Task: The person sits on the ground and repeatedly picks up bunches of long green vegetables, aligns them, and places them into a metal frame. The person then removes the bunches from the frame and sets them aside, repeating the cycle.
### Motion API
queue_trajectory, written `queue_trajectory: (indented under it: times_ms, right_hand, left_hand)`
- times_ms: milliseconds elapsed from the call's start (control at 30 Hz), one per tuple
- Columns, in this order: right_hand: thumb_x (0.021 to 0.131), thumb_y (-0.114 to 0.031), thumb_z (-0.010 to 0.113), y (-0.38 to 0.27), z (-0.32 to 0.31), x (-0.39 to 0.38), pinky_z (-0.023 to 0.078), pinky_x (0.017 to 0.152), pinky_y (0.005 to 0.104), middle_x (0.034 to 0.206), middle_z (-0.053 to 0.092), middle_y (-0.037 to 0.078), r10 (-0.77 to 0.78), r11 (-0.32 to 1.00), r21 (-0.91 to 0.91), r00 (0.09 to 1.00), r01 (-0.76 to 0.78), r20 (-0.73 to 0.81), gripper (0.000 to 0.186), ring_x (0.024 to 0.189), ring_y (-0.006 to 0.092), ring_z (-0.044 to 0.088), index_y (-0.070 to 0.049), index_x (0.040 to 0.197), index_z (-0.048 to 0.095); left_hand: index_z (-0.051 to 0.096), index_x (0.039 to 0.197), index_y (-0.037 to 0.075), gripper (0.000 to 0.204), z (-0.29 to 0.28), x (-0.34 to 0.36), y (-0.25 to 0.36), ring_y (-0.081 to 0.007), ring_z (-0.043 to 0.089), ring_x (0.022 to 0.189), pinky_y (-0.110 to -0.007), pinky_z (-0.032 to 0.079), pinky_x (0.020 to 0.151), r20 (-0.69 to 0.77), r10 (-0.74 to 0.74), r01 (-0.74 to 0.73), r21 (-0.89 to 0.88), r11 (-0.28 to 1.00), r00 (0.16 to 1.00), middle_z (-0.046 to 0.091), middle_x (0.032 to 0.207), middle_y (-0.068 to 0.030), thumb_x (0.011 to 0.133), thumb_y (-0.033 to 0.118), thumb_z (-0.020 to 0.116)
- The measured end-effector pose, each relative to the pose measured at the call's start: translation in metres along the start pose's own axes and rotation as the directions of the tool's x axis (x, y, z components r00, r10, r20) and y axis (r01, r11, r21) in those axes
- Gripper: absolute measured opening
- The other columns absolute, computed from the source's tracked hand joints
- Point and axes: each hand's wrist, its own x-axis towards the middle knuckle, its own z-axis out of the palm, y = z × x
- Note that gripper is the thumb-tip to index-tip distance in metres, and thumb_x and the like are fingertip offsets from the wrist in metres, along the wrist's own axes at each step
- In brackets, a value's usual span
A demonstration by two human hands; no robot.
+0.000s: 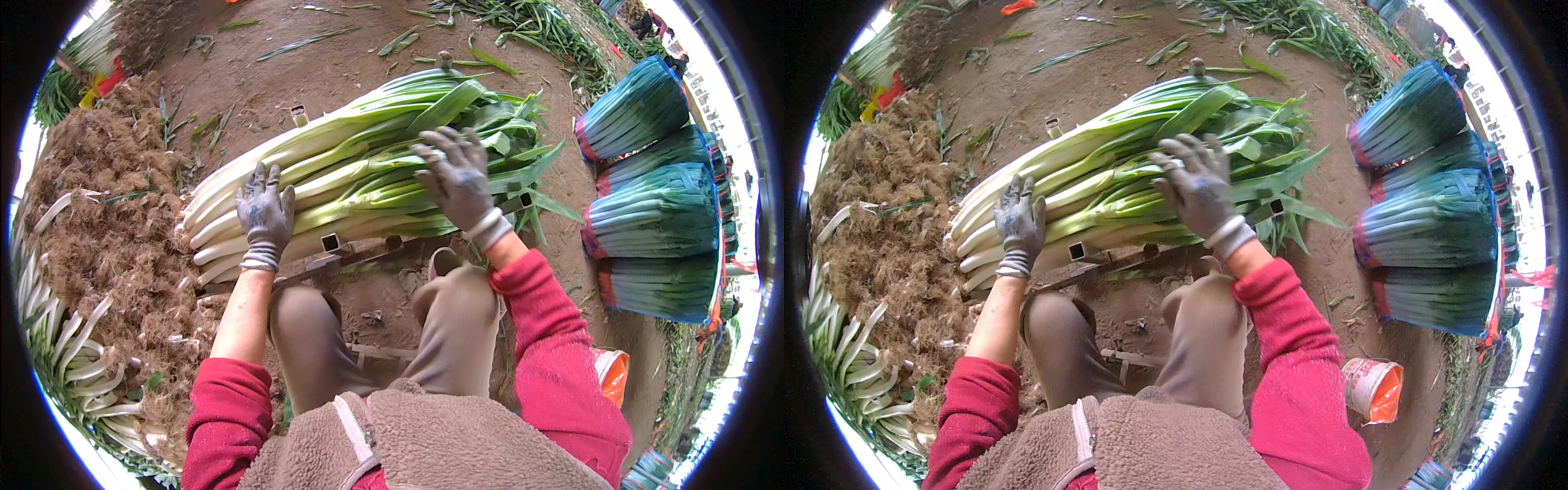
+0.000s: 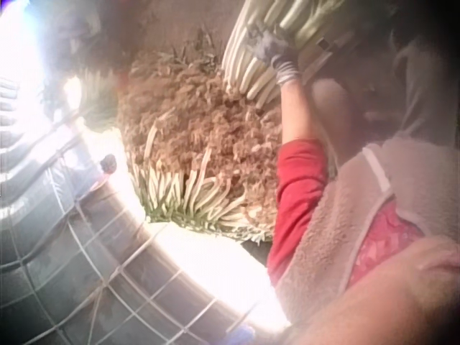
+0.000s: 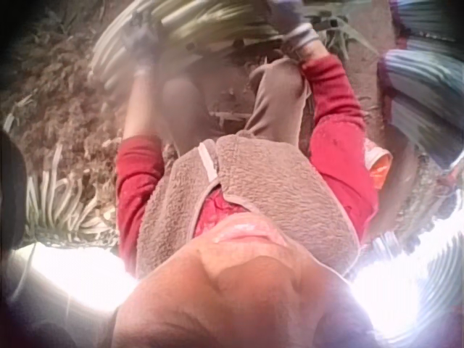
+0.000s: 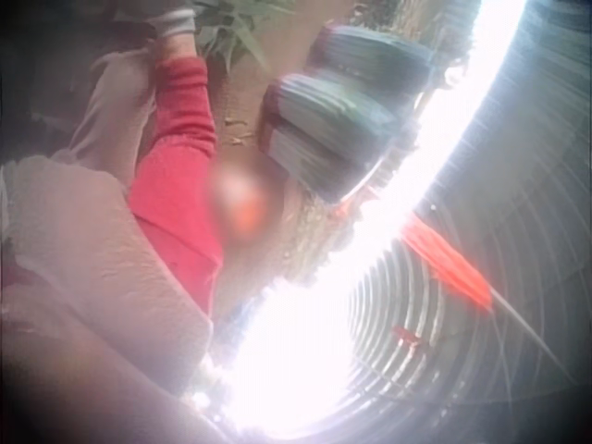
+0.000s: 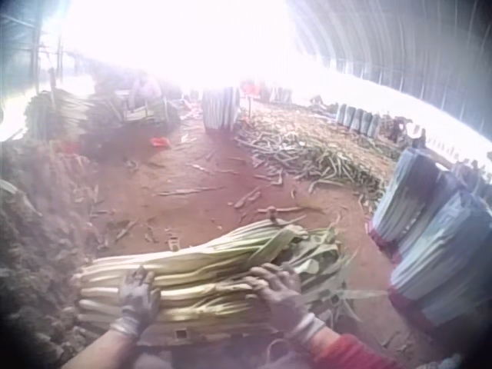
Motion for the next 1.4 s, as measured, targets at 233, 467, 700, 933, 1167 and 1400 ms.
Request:
queue_trajectory:
  times_ms: [233,467,700,933,1167,1400]
  right_hand:
    - [0.098,-0.037,0.044,0.068,0.089,-0.019,0.023,0.113,0.0526,0.137,0.052,0.015,0.267,0.962,-0.021,0.953,-0.272,-0.144,0.045,0.128,0.0391,0.043,-0.012,0.134,0.056]
    - [0.093,-0.027,0.056,0.071,0.047,-0.005,0.033,0.105,0.0504,0.123,0.063,0.012,0.261,0.965,-0.012,0.964,-0.262,-0.053,0.030,0.119,0.0311,0.054,-0.013,0.118,0.067]
    - [0.100,-0.046,0.036,0.136,0.129,0.003,0.034,0.107,0.0472,0.140,0.055,0.012,0.506,0.830,-0.335,0.855,-0.446,0.113,0.052,0.126,0.0323,0.051,-0.015,0.136,0.056]
    - [0.101,-0.028,0.046,0.104,0.068,0.032,0.032,0.111,0.0454,0.137,0.055,0.019,0.132,0.915,-0.388,0.991,-0.109,0.033,0.043,0.129,0.0355,0.049,-0.005,0.137,0.053]
    - [0.096,-0.032,0.053,-0.068,0.099,0.031,0.020,0.119,0.0464,0.153,0.040,0.010,-0.128,0.965,-0.143,0.868,0.221,0.480,0.054,0.143,0.0293,0.033,-0.010,0.144,0.044]
    - [0.096,-0.032,0.051,-0.062,0.112,0.027,0.022,0.118,0.0461,0.154,0.038,0.011,-0.165,0.957,-0.149,0.891,0.248,0.422,0.055,0.143,0.0285,0.032,-0.012,0.146,0.042]
  left_hand:
    - [0.056,0.136,0.012,0.052,0.006,-0.003,0.007,-0.0375,0.043,0.133,-0.057,0.026,0.111,-0.039,-0.021,0.023,0.046,0.999,0.999,0.046,0.146,-0.0194,0.093,0.040,0.055]
    - [0.056,0.136,0.013,0.051,0.001,-0.004,0.003,-0.0361,0.040,0.138,-0.061,0.026,0.111,0.010,0.003,-0.002,-0.037,0.999,1.000,0.044,0.148,-0.0197,0.091,0.037,0.056]
    - [0.062,0.127,0.009,0.048,0.011,-0.004,0.004,-0.0393,0.047,0.131,-0.061,0.032,0.106,-0.183,0.056,-0.062,-0.030,0.998,0.982,0.052,0.140,-0.0238,0.089,0.038,0.056]
    - [0.065,0.121,0.006,0.047,0.007,-0.005,0.005,-0.0387,0.050,0.128,-0.058,0.033,0.106,-0.195,0.010,-0.027,-0.083,0.996,0.981,0.054,0.137,-0.0232,0.085,0.036,0.057]
    - [0.057,0.132,0.005,0.059,0.018,-0.007,0.007,-0.0396,0.036,0.141,-0.060,0.021,0.115,-0.061,-0.061,0.043,-0.257,0.965,0.996,0.043,0.149,-0.0215,0.085,0.041,0.056]
    - [0.058,0.131,0.005,0.052,0.006,-0.013,0.018,-0.0373,0.038,0.140,-0.057,0.017,0.117,-0.108,-0.162,0.106,-0.404,0.909,0.981,0.049,0.144,-0.0196,0.091,0.038,0.057]
